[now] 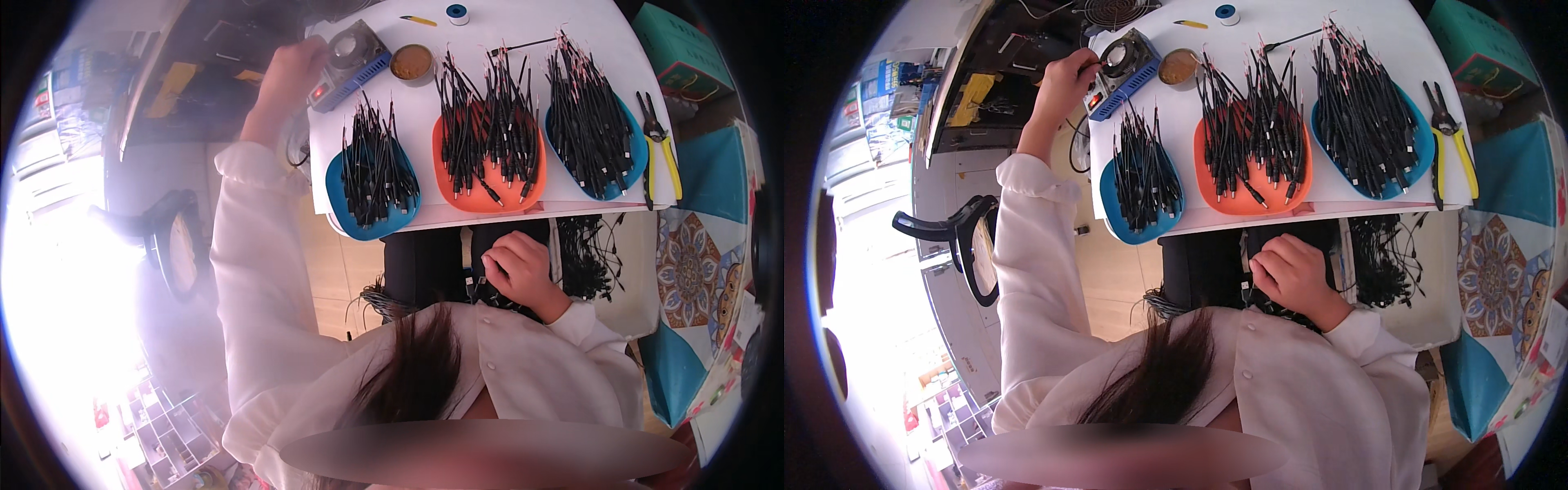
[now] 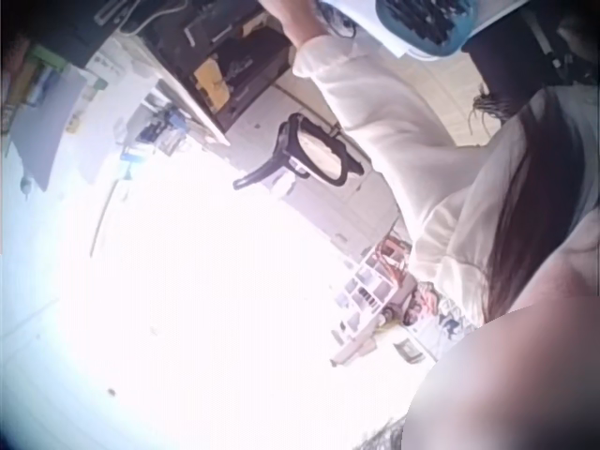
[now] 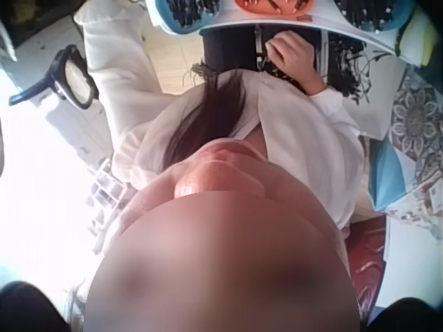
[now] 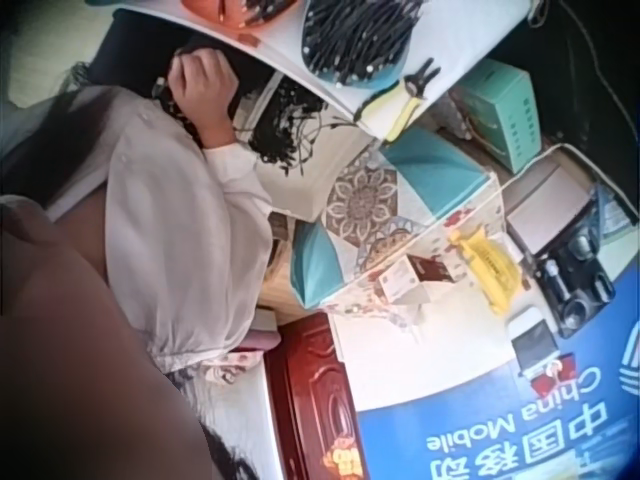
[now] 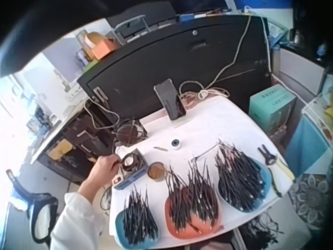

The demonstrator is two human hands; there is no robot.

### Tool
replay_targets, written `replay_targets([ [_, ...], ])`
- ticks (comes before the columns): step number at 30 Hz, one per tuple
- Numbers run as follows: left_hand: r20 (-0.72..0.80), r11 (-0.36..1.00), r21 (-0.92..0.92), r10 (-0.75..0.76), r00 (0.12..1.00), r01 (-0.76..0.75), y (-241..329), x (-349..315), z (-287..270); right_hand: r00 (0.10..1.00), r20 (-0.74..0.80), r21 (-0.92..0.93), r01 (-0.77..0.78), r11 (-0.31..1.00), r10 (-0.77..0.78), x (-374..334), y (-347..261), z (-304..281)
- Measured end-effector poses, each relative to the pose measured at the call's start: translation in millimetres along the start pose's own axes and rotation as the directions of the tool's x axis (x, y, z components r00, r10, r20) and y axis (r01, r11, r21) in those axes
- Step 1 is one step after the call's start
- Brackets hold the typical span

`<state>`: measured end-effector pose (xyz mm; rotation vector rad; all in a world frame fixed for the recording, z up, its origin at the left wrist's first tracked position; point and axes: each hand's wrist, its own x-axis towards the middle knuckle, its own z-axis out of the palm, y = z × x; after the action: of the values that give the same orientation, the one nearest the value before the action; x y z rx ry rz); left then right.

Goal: The person sits on the floor and repeatedly picks up black wires, attaches small connectors to their ends, and places the finished units into trays. The person handles the wires and connectors by hand and organizes the completed items into separate containers.

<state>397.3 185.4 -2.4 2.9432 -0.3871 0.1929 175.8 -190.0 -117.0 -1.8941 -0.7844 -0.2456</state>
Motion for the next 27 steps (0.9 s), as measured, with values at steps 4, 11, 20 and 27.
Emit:
replay_targets([
  [4,0.008,1.0,0.01,-0.008,1.0,0.007,-2.4,-0.1,1.6,1.0,0.008,-0.001,0.003,1.0,-0.003,0.5,0.4,0.1],
  [11,0.034,1.0,-0.014,0.009,0.999,-0.008,-5.9,2.3,2.8,1.0,0.013,-0.002,-0.002,1.0,0.002,0.0,0.6,0.4],
  [20,0.063,0.995,0.049,0.087,0.994,-0.091,-7.7,9.4,1.2,1.0,0.0,0.001,0.005,1.0,-0.005,0.2,1.0,0.5],
  [27,0.114,0.998,0.052,0.036,0.993,-0.043,-3.9,15.4,0.8,1.0,0.005,0.012,-0.003,1.0,0.003,0.5,1.5,-0.3],
])
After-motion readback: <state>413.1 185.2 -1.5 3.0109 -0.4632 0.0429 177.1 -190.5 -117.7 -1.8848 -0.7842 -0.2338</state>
